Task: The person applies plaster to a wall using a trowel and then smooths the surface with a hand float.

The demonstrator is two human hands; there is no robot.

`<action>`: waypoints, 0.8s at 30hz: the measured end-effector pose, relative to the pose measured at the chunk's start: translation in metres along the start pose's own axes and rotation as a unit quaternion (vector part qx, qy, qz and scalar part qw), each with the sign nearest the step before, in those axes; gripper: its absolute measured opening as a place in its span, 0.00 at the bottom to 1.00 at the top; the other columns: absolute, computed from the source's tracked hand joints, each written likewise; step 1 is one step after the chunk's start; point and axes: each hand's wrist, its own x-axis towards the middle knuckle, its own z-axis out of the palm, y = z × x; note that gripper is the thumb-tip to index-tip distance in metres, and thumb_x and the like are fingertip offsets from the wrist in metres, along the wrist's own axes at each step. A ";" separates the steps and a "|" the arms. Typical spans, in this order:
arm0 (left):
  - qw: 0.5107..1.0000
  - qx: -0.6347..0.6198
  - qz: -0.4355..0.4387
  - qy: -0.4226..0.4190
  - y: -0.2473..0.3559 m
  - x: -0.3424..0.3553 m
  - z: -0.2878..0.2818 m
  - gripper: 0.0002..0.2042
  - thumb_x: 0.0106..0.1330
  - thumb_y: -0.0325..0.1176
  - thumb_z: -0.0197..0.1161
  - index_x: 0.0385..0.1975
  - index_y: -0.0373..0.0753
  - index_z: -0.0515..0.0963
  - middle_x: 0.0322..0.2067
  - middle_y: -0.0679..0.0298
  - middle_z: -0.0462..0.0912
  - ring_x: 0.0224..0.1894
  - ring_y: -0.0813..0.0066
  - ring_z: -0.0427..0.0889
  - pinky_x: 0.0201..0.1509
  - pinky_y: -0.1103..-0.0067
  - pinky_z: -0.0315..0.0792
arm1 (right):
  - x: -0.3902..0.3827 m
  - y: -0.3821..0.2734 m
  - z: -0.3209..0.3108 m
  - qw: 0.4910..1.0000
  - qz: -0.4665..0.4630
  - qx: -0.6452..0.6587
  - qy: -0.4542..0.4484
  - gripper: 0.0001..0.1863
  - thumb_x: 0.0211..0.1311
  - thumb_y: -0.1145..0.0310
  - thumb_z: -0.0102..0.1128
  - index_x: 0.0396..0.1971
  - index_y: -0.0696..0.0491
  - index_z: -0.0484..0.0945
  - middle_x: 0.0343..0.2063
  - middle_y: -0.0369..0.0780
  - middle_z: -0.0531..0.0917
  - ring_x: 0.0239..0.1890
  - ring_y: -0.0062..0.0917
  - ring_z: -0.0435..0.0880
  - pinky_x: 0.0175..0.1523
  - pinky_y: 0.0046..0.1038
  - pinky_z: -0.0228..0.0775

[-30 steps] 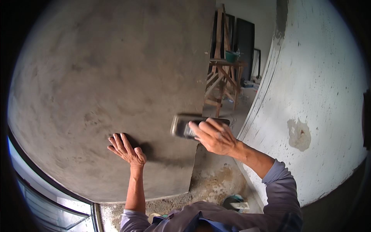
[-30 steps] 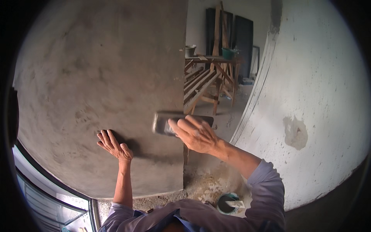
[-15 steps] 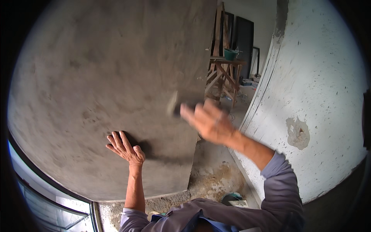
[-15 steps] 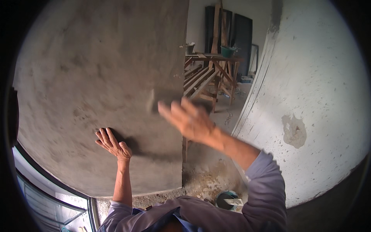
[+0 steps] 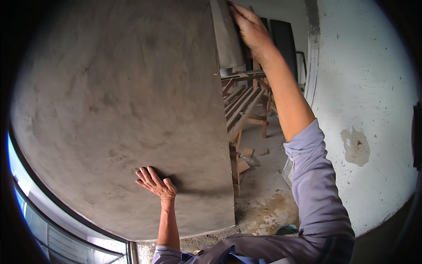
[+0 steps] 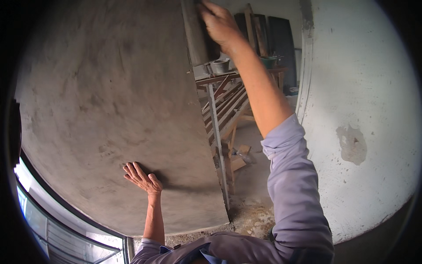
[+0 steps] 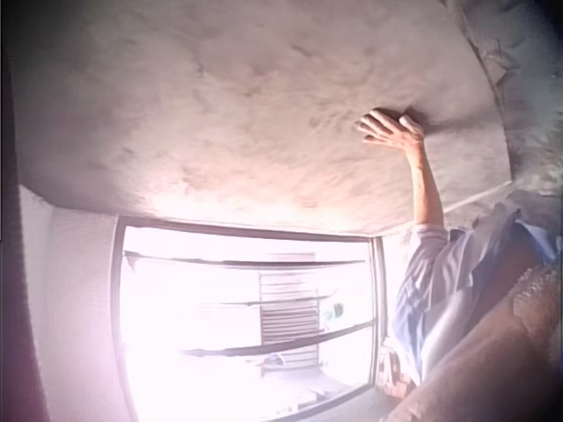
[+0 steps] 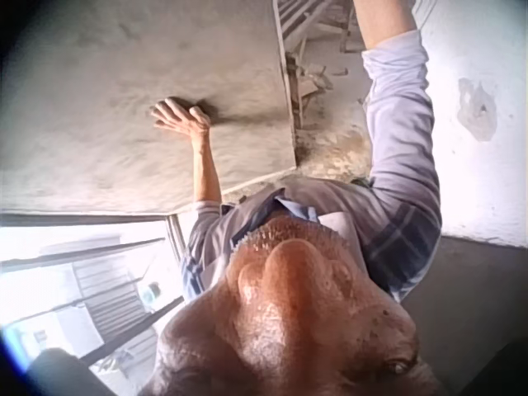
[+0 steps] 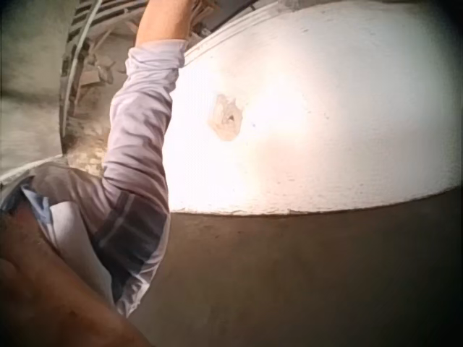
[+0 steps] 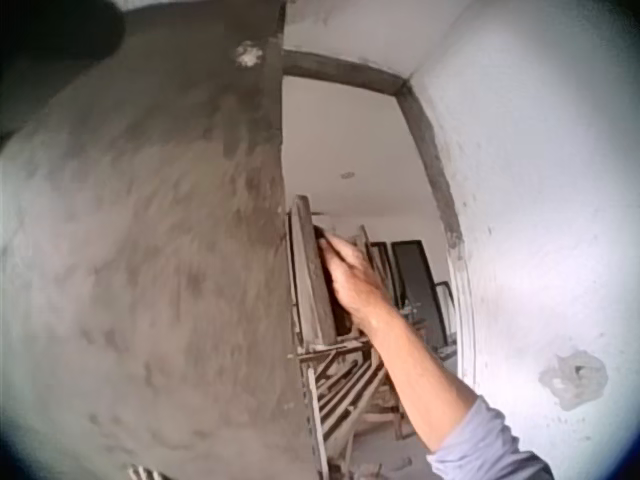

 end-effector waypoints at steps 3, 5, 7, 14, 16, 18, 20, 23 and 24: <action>1.000 0.014 -0.008 -0.001 0.000 0.001 -0.005 0.35 0.77 0.56 0.32 0.73 0.33 0.55 0.74 0.45 0.51 0.78 0.44 0.43 0.77 0.48 0.30 | -0.037 -0.008 0.016 0.999 -0.040 0.032 -0.001 0.25 0.74 0.59 0.52 0.65 0.57 0.72 0.62 0.43 0.78 0.62 0.26 0.75 0.65 0.24 0.62; 1.000 0.013 -0.017 -0.002 0.005 0.002 -0.003 0.37 0.76 0.58 0.32 0.73 0.32 0.55 0.74 0.45 0.50 0.78 0.42 0.43 0.77 0.48 0.30 | -0.068 0.017 0.014 0.999 -0.044 -0.026 -0.001 0.26 0.74 0.56 0.52 0.64 0.57 0.73 0.62 0.46 0.77 0.65 0.31 0.74 0.69 0.28 0.60; 1.000 0.020 -0.018 -0.003 0.006 0.001 -0.003 0.37 0.76 0.58 0.32 0.73 0.32 0.54 0.74 0.45 0.50 0.78 0.43 0.43 0.77 0.48 0.31 | -0.126 0.038 0.016 0.998 0.013 -0.054 -0.013 0.26 0.74 0.57 0.51 0.63 0.60 0.73 0.61 0.50 0.77 0.66 0.37 0.74 0.71 0.33 0.61; 0.999 0.027 -0.012 -0.021 0.010 0.010 -0.005 0.38 0.76 0.61 0.29 0.74 0.35 0.51 0.75 0.47 0.48 0.78 0.45 0.42 0.77 0.49 0.33 | -0.372 0.135 -0.020 0.951 0.244 -0.004 -0.191 0.30 0.72 0.61 0.58 0.65 0.65 0.67 0.64 0.58 0.71 0.67 0.44 0.71 0.71 0.41 0.62; 0.999 0.024 -0.009 -0.026 0.008 0.008 -0.010 0.38 0.76 0.61 0.29 0.74 0.35 0.53 0.74 0.47 0.50 0.77 0.45 0.43 0.77 0.50 0.35 | -0.325 0.108 -0.027 0.988 0.131 0.013 -0.079 0.32 0.71 0.60 0.60 0.67 0.64 0.65 0.63 0.59 0.72 0.68 0.45 0.70 0.70 0.41 0.63; 0.999 0.018 -0.020 -0.034 0.010 0.009 -0.022 0.37 0.77 0.61 0.28 0.72 0.35 0.56 0.73 0.48 0.53 0.77 0.46 0.44 0.76 0.50 0.37 | -0.233 0.063 -0.037 0.996 -0.041 -0.078 -0.014 0.29 0.66 0.60 0.65 0.60 0.61 0.71 0.53 0.53 0.78 0.55 0.43 0.77 0.60 0.38 0.70; 1.000 0.010 -0.018 -0.020 0.013 0.027 -0.027 0.37 0.77 0.61 0.27 0.71 0.36 0.59 0.71 0.49 0.54 0.76 0.46 0.44 0.75 0.48 0.37 | -0.149 0.022 -0.038 0.960 -0.217 -0.176 0.031 0.25 0.60 0.60 0.70 0.54 0.58 0.77 0.42 0.48 0.84 0.42 0.41 0.84 0.49 0.36 0.77; 1.000 -0.002 0.000 0.014 0.026 0.047 -0.025 0.36 0.77 0.60 0.26 0.70 0.38 0.62 0.72 0.50 0.53 0.77 0.45 0.42 0.74 0.46 0.36 | -0.088 -0.019 -0.052 0.910 -0.294 -0.293 0.017 0.22 0.66 0.61 0.64 0.52 0.61 0.75 0.44 0.46 0.80 0.45 0.38 0.81 0.49 0.37 0.75; 1.000 -0.005 -0.001 0.018 0.034 0.052 -0.020 0.36 0.77 0.60 0.26 0.70 0.39 0.62 0.72 0.50 0.53 0.77 0.45 0.42 0.74 0.46 0.36 | -0.063 -0.022 -0.049 0.871 -0.380 -0.303 0.069 0.19 0.58 0.65 0.70 0.43 0.59 0.74 0.34 0.46 0.75 0.37 0.39 0.79 0.41 0.40 0.75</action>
